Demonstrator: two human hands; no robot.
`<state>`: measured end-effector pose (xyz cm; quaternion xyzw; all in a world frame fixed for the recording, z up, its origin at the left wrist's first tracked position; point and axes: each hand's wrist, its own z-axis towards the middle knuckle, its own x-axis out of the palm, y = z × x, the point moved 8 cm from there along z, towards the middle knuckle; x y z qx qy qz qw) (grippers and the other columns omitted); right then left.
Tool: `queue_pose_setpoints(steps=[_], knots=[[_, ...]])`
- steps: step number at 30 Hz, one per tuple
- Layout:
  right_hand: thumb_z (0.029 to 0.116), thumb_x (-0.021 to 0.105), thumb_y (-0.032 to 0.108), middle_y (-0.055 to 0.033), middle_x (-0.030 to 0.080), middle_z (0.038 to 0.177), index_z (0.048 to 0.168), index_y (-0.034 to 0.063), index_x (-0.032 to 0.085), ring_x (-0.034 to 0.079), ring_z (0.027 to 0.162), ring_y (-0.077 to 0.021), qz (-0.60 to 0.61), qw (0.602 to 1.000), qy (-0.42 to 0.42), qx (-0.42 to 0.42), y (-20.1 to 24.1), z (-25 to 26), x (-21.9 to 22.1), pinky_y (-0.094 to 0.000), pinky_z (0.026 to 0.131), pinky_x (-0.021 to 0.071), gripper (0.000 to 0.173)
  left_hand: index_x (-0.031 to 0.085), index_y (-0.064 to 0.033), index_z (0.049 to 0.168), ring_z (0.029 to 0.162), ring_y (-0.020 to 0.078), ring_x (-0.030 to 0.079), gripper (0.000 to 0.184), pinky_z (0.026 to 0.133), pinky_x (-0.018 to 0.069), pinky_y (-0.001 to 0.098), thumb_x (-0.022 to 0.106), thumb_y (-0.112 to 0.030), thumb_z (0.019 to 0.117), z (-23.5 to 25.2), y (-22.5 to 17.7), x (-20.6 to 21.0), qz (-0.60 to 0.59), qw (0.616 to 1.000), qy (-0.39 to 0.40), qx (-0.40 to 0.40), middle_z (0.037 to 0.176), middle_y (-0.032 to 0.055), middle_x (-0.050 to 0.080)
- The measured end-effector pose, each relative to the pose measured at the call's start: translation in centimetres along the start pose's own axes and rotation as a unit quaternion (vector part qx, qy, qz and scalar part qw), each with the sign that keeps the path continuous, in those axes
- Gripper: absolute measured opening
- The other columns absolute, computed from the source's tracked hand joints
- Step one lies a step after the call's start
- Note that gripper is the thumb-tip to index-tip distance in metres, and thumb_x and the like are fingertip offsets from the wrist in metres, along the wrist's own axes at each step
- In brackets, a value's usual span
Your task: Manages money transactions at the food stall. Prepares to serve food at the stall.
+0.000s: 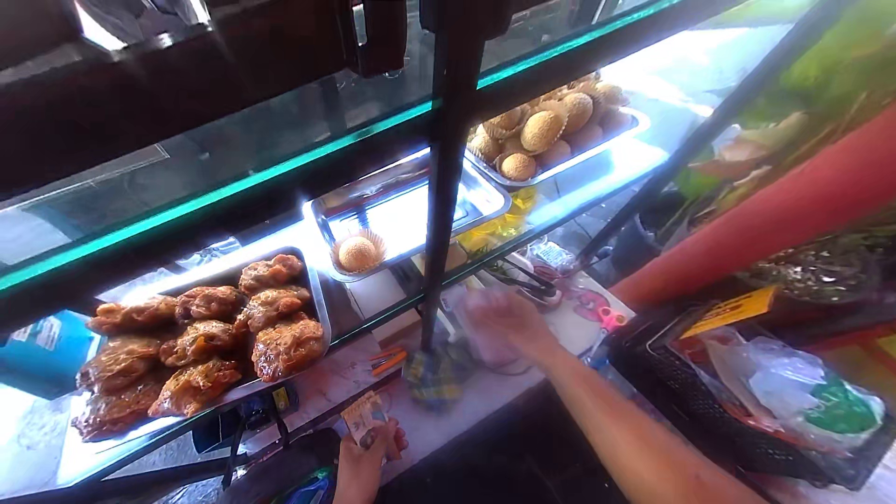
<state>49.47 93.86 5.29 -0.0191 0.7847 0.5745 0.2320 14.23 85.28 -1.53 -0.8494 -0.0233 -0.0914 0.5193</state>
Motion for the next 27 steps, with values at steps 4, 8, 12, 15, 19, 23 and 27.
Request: queue_pose_setpoints(steps=[4,8,12,15,19,23,27], knots=[[0.0841,0.087,0.035,-0.0246,0.068,0.119,0.132,0.0006,0.059,0.066,0.111,-0.0404,-0.158,0.987,-0.006,-0.034,2.2,5.7,1.0,-0.0642,0.098,0.0517,0.065,0.065,0.0114,0.11,0.079,0.0319,0.076,0.021,0.077,0.0661,0.0424,0.066,-0.006,0.0993,-0.1,0.9,0.4,0.001,1.0,-0.002,-0.025,0.092,0.0234,0.075],[0.0911,0.079,0.03,-0.0275,0.055,0.14,0.136,0.0008,0.061,0.053,0.131,-0.0472,-0.287,0.936,-0.088,-0.186,5.0,4.4,1.6,-0.0642,0.109,0.0445,0.056,0.065,0.0116,0.109,0.079,0.0313,0.076,0.02,0.076,0.0661,0.0418,0.065,-0.006,0.099,-1.2,0.5,0.0,-0.007,1.0,-0.018,-0.021,0.091,0.0237,0.075],[0.1039,0.06,0.03,-0.0071,0.065,0.135,0.126,0.0213,0.072,0.055,0.132,-0.0342,-0.391,0.873,0.027,-0.291,2.1,2.2,5.7,-0.0622,0.108,0.044,0.027,0.065,0.0112,0.111,0.08,0.0318,0.076,0.021,0.077,0.0659,0.0431,0.065,-0.006,0.0995,-2.5,2.0,-2.6,-0.023,0.997,-0.074,-0.027,0.092,0.0233,0.075],[0.1064,0.052,0.025,-0.0152,0.057,0.147,0.135,0.0154,0.067,0.051,0.137,-0.0423,-0.432,0.863,0.102,-0.241,0.4,3.5,7.7,-0.0693,0.107,0.0428,0.033,0.064,0.0095,0.116,0.084,0.0303,0.076,0.023,0.079,0.0656,0.0435,0.056,-0.008,0.1036,-3.2,3.1,-4.0,-0.02,0.996,-0.071,-0.041,0.096,0.0208,0.075],[0.1084,0.049,0.023,-0.0281,0.056,0.141,0.134,0.0005,0.063,0.052,0.132,-0.0512,-0.438,0.858,0.115,-0.244,2.4,3.9,8.6,-0.0724,0.106,0.0411,0.037,0.049,0.0036,0.131,0.077,0.0271,0.075,0.029,0.071,0.0651,0.0417,0.045,-0.012,0.1062,-5.3,3.0,-5.0,-0.015,0.996,-0.046,-0.076,0.088,0.0164,0.073],[0.1096,0.047,0.026,-0.0288,0.062,0.134,0.127,-0.0044,0.066,0.054,0.129,-0.0508,-0.314,0.89,0.007,-0.332,3.5,0.4,5.1,-0.0701,0.11,0.0379,0.04,0.047,0.0029,0.134,0.084,0.0277,0.077,0.031,0.078,0.0664,0.0423,0.043,-0.01,0.106,-7.2,2.6,-6.1,-0.007,0.999,-0.005,-0.048,0.097,0.0155,0.076],[0.1051,0.055,0.026,-0.0273,0.069,0.106,0.113,-0.0063,0.07,0.069,0.098,-0.0415,-0.255,0.905,0.004,-0.342,0.8,-7.4,5.6,-0.0588,0.088,0.057,0.036,0.052,0.0049,0.129,0.092,0.0288,0.077,0.027,0.086,0.065,0.0436,0.05,-0.009,0.1063,-8.8,2.5,-8.4,-0.029,0.999,0.014,-0.007,0.108,0.0157,0.076]])
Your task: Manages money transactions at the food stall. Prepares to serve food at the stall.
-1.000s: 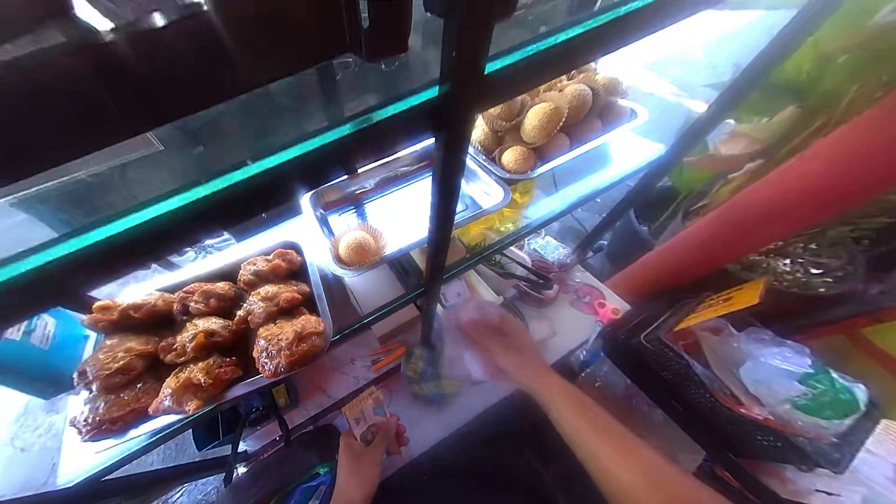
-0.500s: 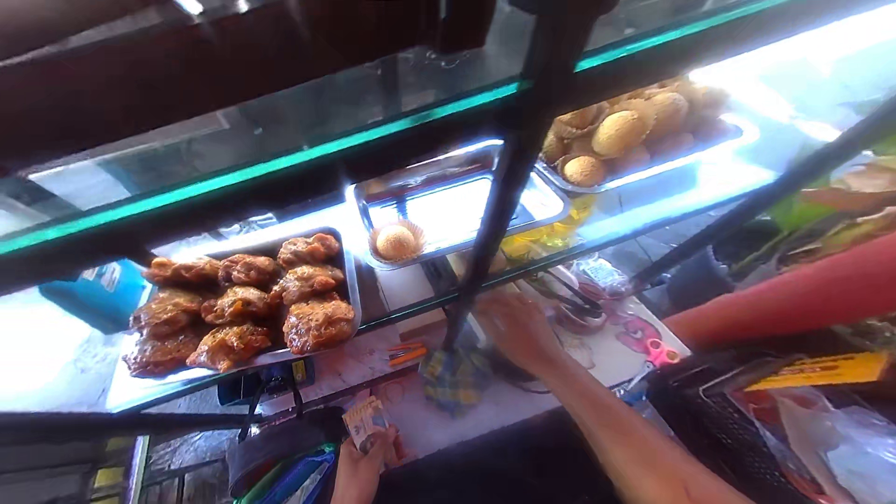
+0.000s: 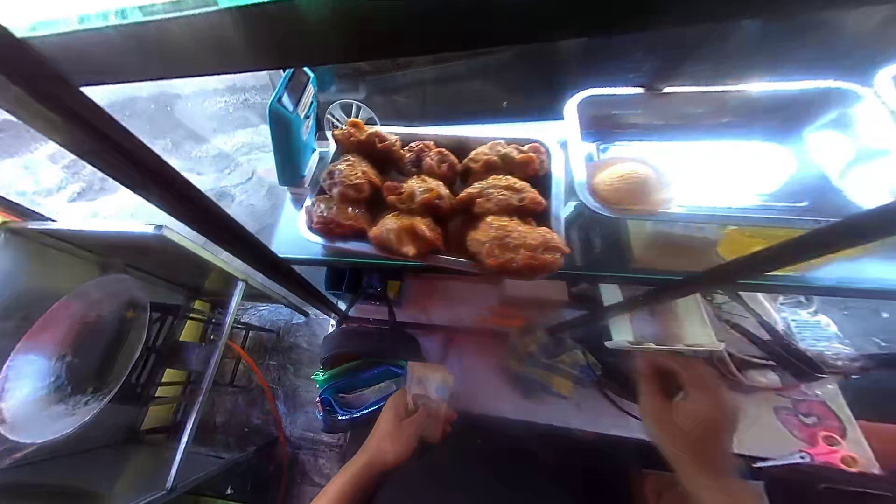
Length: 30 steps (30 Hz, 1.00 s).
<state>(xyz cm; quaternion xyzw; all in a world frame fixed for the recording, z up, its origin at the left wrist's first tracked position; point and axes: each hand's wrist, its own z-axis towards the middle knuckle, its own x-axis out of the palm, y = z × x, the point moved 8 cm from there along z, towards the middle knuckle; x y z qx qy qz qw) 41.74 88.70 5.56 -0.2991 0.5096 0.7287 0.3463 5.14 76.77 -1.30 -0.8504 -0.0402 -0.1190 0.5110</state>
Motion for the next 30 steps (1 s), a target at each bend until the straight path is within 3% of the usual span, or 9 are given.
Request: queue_pose_setpoints(steps=[3,8,11,15,18,19,23,27,30], knots=[[0.1028,0.06,0.03,-0.0072,0.074,0.096,0.109,0.0029,0.073,0.072,0.084,-0.0136,0.169,0.979,0.111,0.016,6.6,-4.2,6.6,-0.0338,0.077,0.0627,0.031,0.054,0.0049,0.126,0.091,0.0288,0.076,0.028,0.086,0.065,0.0448,0.06,-0.011,0.1031,-0.8,0.0,-1.6,-0.006,1.0,0.006,0.021,0.106,0.0153,0.076],[0.0968,0.069,0.046,-0.0034,0.072,0.115,0.134,0.0099,0.062,0.071,0.1,-0.0127,0.35,0.851,0.367,0.138,18.6,-7.0,17.6,-0.0354,0.088,0.0622,0.053,0.062,-0.0011,0.121,0.091,0.0157,0.074,0.031,0.086,0.0632,0.0353,0.071,-0.019,0.0971,-1.2,-0.1,-3.5,0.077,0.997,0.008,0.021,0.101,0.0055,0.075],[0.0983,0.069,0.035,-0.0026,0.074,0.104,0.115,0.0068,0.07,0.071,0.095,-0.0102,0.374,0.847,0.345,0.155,21.1,-6.8,19.3,-0.0332,0.089,0.0609,0.033,0.063,-0.0019,0.121,0.094,0.0135,0.074,0.032,0.089,0.0623,0.0338,0.073,-0.019,0.0957,-1.3,0.1,-4.4,0.101,0.994,0.038,0.005,0.103,0.0041,0.075],[0.0962,0.072,0.024,-0.0077,0.075,0.101,0.113,0.0053,0.07,0.073,0.094,-0.0196,0.407,0.847,0.235,0.248,19.1,-5.3,17.9,-0.0411,0.088,0.0624,0.025,0.069,-0.0069,0.113,0.092,0.0123,0.074,0.025,0.087,0.0635,0.0358,0.068,-0.028,0.0993,-2.4,-0.1,-7.4,0.222,0.974,0.027,0.027,0.101,0.0008,0.076],[0.0906,0.08,0.026,-0.0065,0.077,0.1,0.117,0.009,0.071,0.075,0.091,-0.0197,0.36,0.873,0.193,0.268,17.1,-4.0,15.8,-0.0414,0.083,0.0652,0.032,0.074,-0.0205,0.112,0.083,0.01,0.07,0.021,0.077,0.0625,0.0378,0.06,-0.032,0.1015,-3.4,-1.4,-12.2,0.45,0.883,-0.091,0.099,0.104,-0.0047,0.074],[0.0895,0.081,0.026,-0.0054,0.077,0.099,0.116,0.0101,0.071,0.075,0.089,-0.0182,0.335,0.885,0.19,0.261,16.8,-3.7,15.3,-0.0396,0.08,0.0656,0.032,0.075,-0.0235,0.112,0.08,0.0126,0.069,0.021,0.073,0.0614,0.0409,0.06,-0.033,0.1014,-3.4,-1.5,-13.4,0.498,0.856,-0.109,0.092,0.106,-0.004,0.073],[0.0927,0.078,0.023,-0.0069,0.077,0.1,0.113,0.0084,0.073,0.074,0.09,-0.0183,0.326,0.883,0.206,0.268,16.6,-3.4,15.7,-0.0383,0.081,0.0638,0.026,0.074,-0.0272,0.116,0.1,0.0211,0.072,0.024,0.081,0.0598,0.0499,0.062,-0.039,0.0986,-2.2,-0.7,-14.5,0.606,0.791,-0.078,0.025,0.116,-0.0014,0.072],[0.0952,0.074,0.023,-0.0051,0.077,0.1,0.114,0.0103,0.072,0.075,0.089,-0.0172,0.311,0.89,0.259,0.21,18.4,-3.1,16.3,-0.0373,0.081,0.0646,0.023,0.076,-0.0232,0.106,0.095,0.0208,0.072,0.018,0.077,0.0602,0.0461,0.063,-0.034,0.0979,-1.7,-0.8,-13.2,0.639,0.758,-0.08,0.103,0.105,0.0001,0.074],[0.0954,0.074,0.025,0.0022,0.076,0.099,0.111,0.0157,0.072,0.073,0.088,-0.0086,0.255,0.911,0.293,0.142,19.5,-3.2,16.5,-0.0312,0.081,0.064,0.018,0.077,-0.0241,0.099,0.091,0.0175,0.071,0.015,0.075,0.0602,0.0402,0.063,-0.03,0.0972,-2.4,-0.4,-13.3,0.631,0.747,-0.109,0.178,0.098,-0.002,0.073]])
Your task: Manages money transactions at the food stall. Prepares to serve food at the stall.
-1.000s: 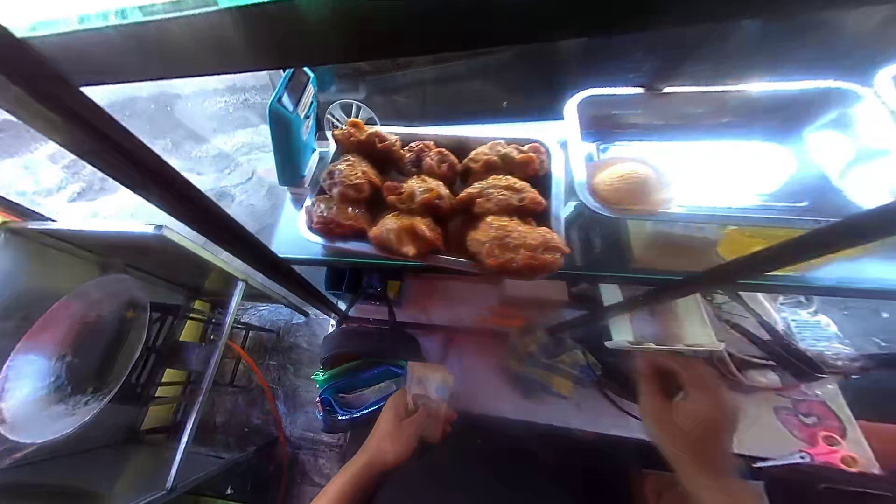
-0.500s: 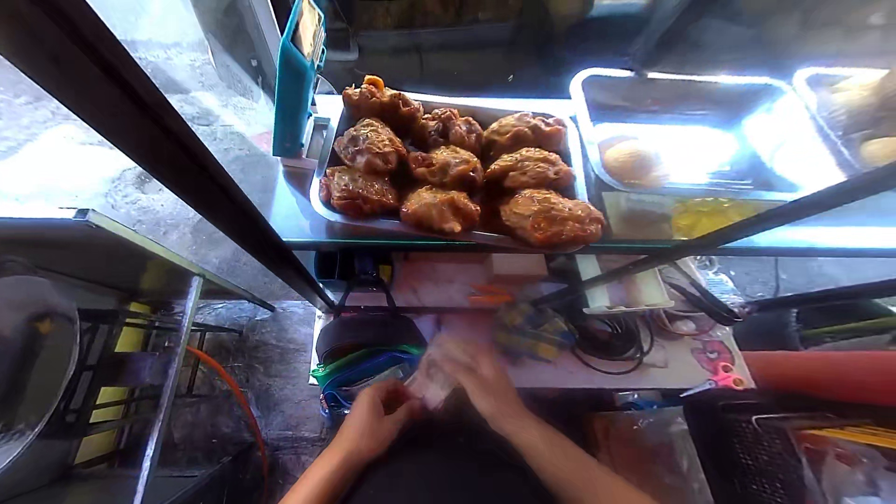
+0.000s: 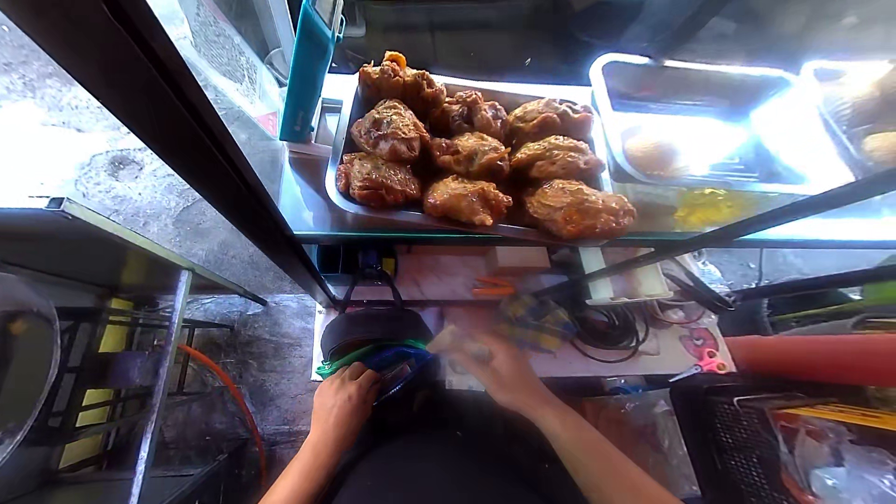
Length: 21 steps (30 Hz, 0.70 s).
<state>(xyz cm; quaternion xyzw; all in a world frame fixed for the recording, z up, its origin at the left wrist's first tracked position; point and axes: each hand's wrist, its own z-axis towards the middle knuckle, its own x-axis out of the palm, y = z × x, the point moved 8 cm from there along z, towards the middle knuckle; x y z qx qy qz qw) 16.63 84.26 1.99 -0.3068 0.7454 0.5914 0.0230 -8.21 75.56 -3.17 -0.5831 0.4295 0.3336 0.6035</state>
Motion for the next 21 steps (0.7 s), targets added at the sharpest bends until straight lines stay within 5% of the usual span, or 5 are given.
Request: queue_pose_setpoints(steps=[7,11,17,21], knots=[[0.0963,0.072,0.023,0.0081,0.07,0.107,0.105,0.0178,0.075,0.066,0.101,0.0001,-0.143,0.976,0.09,-0.134,2.5,0.3,2.4,-0.0229,0.09,0.0588,0.011,0.074,-0.0226,0.102,0.083,0.0145,0.07,0.019,0.067,0.0596,0.0384,0.058,-0.033,0.1005,-0.9,1.4,-1.9,-0.05,0.996,-0.058,-0.037,0.098,-0.0022,0.07],[0.0986,0.068,0.025,0.0099,0.07,0.117,0.104,0.0185,0.076,0.064,0.111,0.0,-0.185,0.957,0.13,-0.182,3.7,1.0,3.7,-0.0247,0.099,0.0555,0.012,0.071,-0.0176,0.107,0.079,0.0115,0.067,0.022,0.071,0.0596,0.0355,0.058,-0.034,0.1011,-0.8,2.6,-3.1,-0.123,0.985,-0.098,-0.072,0.092,-0.0038,0.07],[0.1015,0.058,0.018,0.0014,0.071,0.123,0.105,0.0141,0.075,0.066,0.111,-0.0179,-0.357,0.855,0.24,-0.29,6.2,2.5,9.9,-0.0389,0.097,0.0554,0.018,0.071,-0.014,0.114,0.08,0.0033,0.069,0.02,0.064,0.0583,0.0228,0.065,-0.026,0.1,-1.6,5.4,-5.5,-0.28,0.933,-0.189,-0.123,0.098,-0.0049,0.075],[0.0959,0.063,0.006,-0.01,0.07,0.114,0.109,0.0067,0.072,0.065,0.11,-0.0329,-0.496,0.759,0.375,-0.195,5.7,3.3,14.0,-0.0517,0.086,0.0562,0.016,0.074,-0.0165,0.109,0.069,0.0042,0.064,0.017,0.053,0.0502,0.0211,0.069,-0.026,0.0957,-3.2,7.3,-6.8,-0.322,0.906,-0.225,-0.155,0.095,-0.0066,0.074]])
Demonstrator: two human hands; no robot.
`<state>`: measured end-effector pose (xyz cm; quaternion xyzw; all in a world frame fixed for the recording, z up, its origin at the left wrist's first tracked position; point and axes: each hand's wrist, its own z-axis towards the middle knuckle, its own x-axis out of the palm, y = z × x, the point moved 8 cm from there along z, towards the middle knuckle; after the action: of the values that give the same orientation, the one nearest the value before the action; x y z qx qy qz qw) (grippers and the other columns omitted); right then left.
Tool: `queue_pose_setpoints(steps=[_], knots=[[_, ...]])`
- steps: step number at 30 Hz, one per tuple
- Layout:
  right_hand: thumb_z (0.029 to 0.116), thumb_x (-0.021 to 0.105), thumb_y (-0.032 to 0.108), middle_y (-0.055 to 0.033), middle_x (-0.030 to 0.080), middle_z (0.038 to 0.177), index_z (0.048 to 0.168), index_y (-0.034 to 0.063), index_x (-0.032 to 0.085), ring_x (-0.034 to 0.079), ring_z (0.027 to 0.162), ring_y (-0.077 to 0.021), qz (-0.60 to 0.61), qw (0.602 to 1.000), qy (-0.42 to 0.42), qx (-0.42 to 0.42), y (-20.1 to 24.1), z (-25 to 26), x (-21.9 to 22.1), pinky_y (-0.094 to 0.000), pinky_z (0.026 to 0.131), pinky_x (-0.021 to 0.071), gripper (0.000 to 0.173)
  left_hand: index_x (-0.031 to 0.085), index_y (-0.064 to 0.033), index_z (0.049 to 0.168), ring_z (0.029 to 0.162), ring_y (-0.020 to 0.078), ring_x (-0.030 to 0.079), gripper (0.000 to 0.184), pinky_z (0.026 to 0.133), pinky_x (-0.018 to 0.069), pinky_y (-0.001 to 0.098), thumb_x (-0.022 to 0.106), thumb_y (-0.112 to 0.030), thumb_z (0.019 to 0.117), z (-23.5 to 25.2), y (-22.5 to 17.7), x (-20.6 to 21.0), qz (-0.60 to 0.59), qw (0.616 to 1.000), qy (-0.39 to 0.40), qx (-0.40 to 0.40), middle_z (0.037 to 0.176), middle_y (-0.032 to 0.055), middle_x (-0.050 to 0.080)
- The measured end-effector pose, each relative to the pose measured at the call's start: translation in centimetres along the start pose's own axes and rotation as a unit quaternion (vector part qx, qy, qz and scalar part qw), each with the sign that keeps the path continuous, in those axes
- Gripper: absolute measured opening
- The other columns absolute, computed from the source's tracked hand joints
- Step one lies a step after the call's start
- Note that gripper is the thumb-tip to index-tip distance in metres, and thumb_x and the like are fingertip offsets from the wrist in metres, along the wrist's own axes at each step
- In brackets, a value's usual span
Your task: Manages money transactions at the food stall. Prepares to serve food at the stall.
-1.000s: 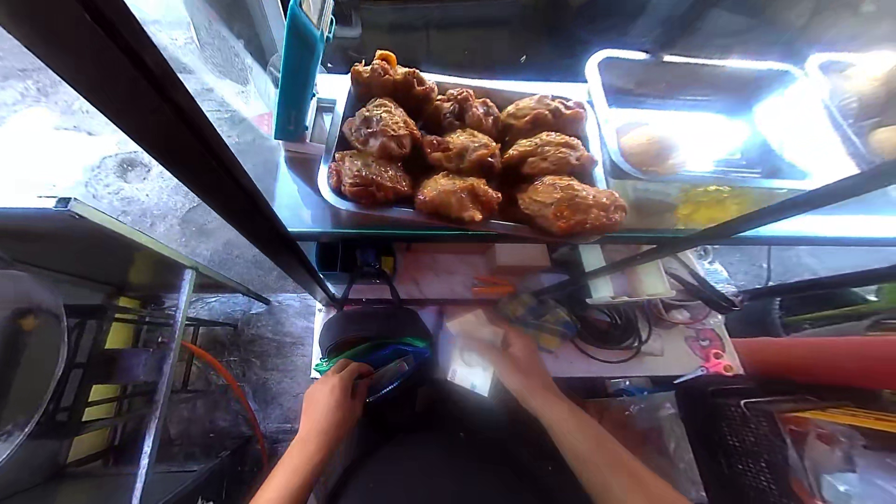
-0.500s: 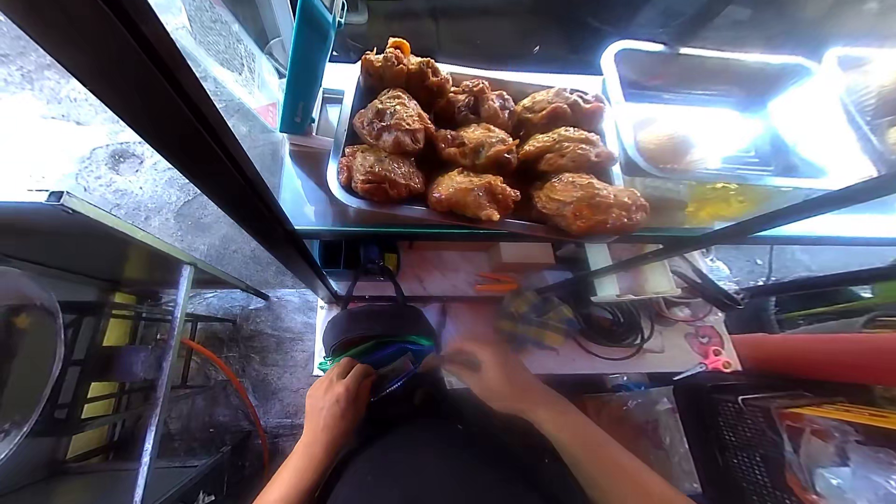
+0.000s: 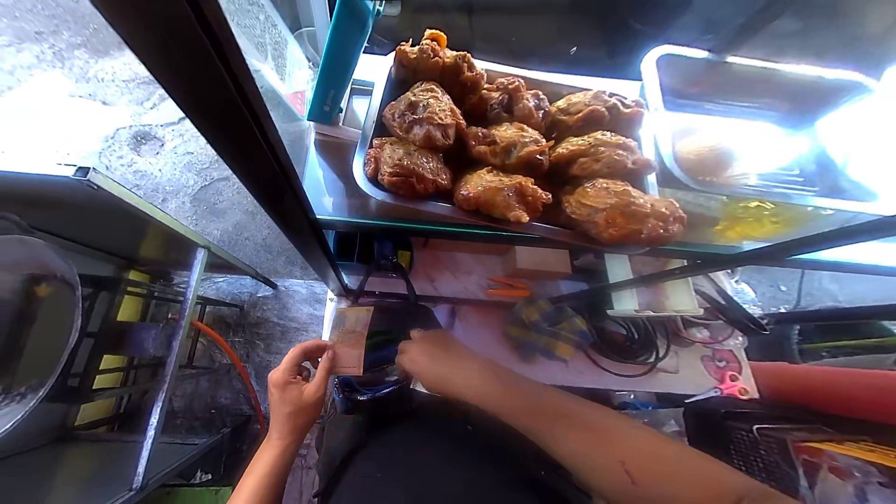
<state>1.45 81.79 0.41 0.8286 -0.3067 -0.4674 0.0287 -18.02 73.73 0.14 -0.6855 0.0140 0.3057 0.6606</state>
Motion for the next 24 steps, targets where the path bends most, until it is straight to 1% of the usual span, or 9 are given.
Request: queue_pose_setpoints(steps=[3,6,9,11,14,19,21,23,24], knots=[[0.0947,0.066,0.006,-0.0111,0.072,0.098,0.1,0.0066,0.072,0.068,0.101,-0.0333,-0.034,0.999,-0.008,-0.029,0.4,0.4,0.5,-0.0519,0.08,0.0575,0.008,0.071,-0.0167,0.103,0.07,0.0058,0.064,0.014,0.055,0.0512,0.0225,0.068,-0.026,0.0927,-0.7,0.6,-1.3,0.0,0.999,-0.021,-0.026,0.09,-0.007,0.072],[0.0913,0.069,0.007,-0.0025,0.073,0.093,0.096,0.0126,0.076,0.067,0.099,-0.0258,0.009,0.983,-0.167,-0.082,-0.6,-1.6,-1.7,-0.0464,0.088,0.0562,0.01,0.068,-0.0149,0.099,0.077,0.0055,0.065,0.014,0.068,0.0554,0.0257,0.065,-0.026,0.0904,-1.6,0.9,-1.8,0.027,0.998,-0.052,-0.036,0.086,-0.0069,0.069],[0.0931,0.071,0.015,0.0055,0.076,0.097,0.097,0.0154,0.079,0.068,0.102,-0.0096,0.214,0.92,-0.32,-0.068,-3.0,-4.3,-4.9,-0.0338,0.096,0.0565,0.009,0.064,-0.0127,0.099,0.083,0.0082,0.066,0.013,0.077,0.0572,0.0303,0.061,-0.023,0.092,-2.0,0.8,-1.4,0.018,0.996,-0.067,-0.056,0.089,-0.004,0.068],[0.089,0.08,0.014,0.0026,0.076,0.094,0.099,0.0109,0.077,0.071,0.088,-0.0068,0.393,0.852,-0.346,-0.011,-4.3,-5.6,-6.0,-0.0286,0.083,0.0622,0.011,0.064,-0.0115,0.099,0.086,0.0107,0.066,0.014,0.078,0.0573,0.0327,0.06,-0.023,0.0932,-1.9,0.5,-0.4,-0.011,0.996,-0.055,-0.071,0.091,-0.0021,0.067],[0.084,0.085,0.008,-0.0025,0.077,0.088,0.1,0.0086,0.077,0.073,0.079,-0.0124,0.523,0.78,-0.34,0.039,-4.6,-5.8,-5.6,-0.0318,0.074,0.064,0.018,0.063,-0.0084,0.101,0.081,0.0144,0.067,0.012,0.073,0.0597,0.0339,0.059,-0.019,0.096,-1.5,-1.1,2.8,-0.111,0.993,0.02,-0.032,0.091,0.0012,0.068],[0.0881,0.083,0.014,-0.0009,0.076,0.092,0.102,0.0103,0.075,0.073,0.082,-0.0113,0.509,0.794,-0.325,0.078,-3.9,-4.8,-5.0,-0.0313,0.076,0.0643,0.016,0.061,-0.0039,0.107,0.084,0.02,0.068,0.02,0.073,0.0589,0.0362,0.049,-0.013,0.0931,-0.8,-3.4,6.6,-0.319,0.937,0.138,-0.04,0.095,0.0103,0.068],[0.0895,0.081,0.015,0.0012,0.076,0.094,0.103,0.0118,0.075,0.073,0.083,-0.0088,0.469,0.81,-0.342,0.086,-3.6,-5.0,-5.5,-0.0301,0.077,0.0641,0.015,0.062,-0.0047,0.116,0.092,0.0191,0.068,0.034,0.081,0.0587,0.0368,0.047,-0.03,0.0994,-0.4,-3.5,6.9,-0.354,0.92,0.16,-0.043,0.102,0.0107,0.069],[0.091,0.079,0.016,0.0029,0.075,0.097,0.104,0.0121,0.076,0.071,0.086,-0.0056,0.411,0.832,-0.367,0.068,-3.0,-5.2,-6.2,-0.0275,0.08,0.063,0.014,0.064,-0.0072,0.116,0.091,0.0166,0.068,0.046,0.082,0.0585,0.0348,0.052,-0.049,0.1018,0.1,-3.3,6.9,-0.348,0.92,0.168,-0.058,0.1,0.0078,0.069],[0.0912,0.078,0.016,0.003,0.074,0.099,0.103,0.0117,0.076,0.071,0.088,-0.0047,0.386,0.839,-0.38,0.054,-2.7,-5.2,-6.6,-0.0263,0.082,0.0626,0.013,0.065,-0.0074,0.114,0.089,0.017,0.068,0.044,0.081,0.0589,0.0349,0.056,-0.049,0.1007,0.4,-3.3,6.7,-0.337,0.923,0.17,-0.077,0.098,0.0078,0.069]])
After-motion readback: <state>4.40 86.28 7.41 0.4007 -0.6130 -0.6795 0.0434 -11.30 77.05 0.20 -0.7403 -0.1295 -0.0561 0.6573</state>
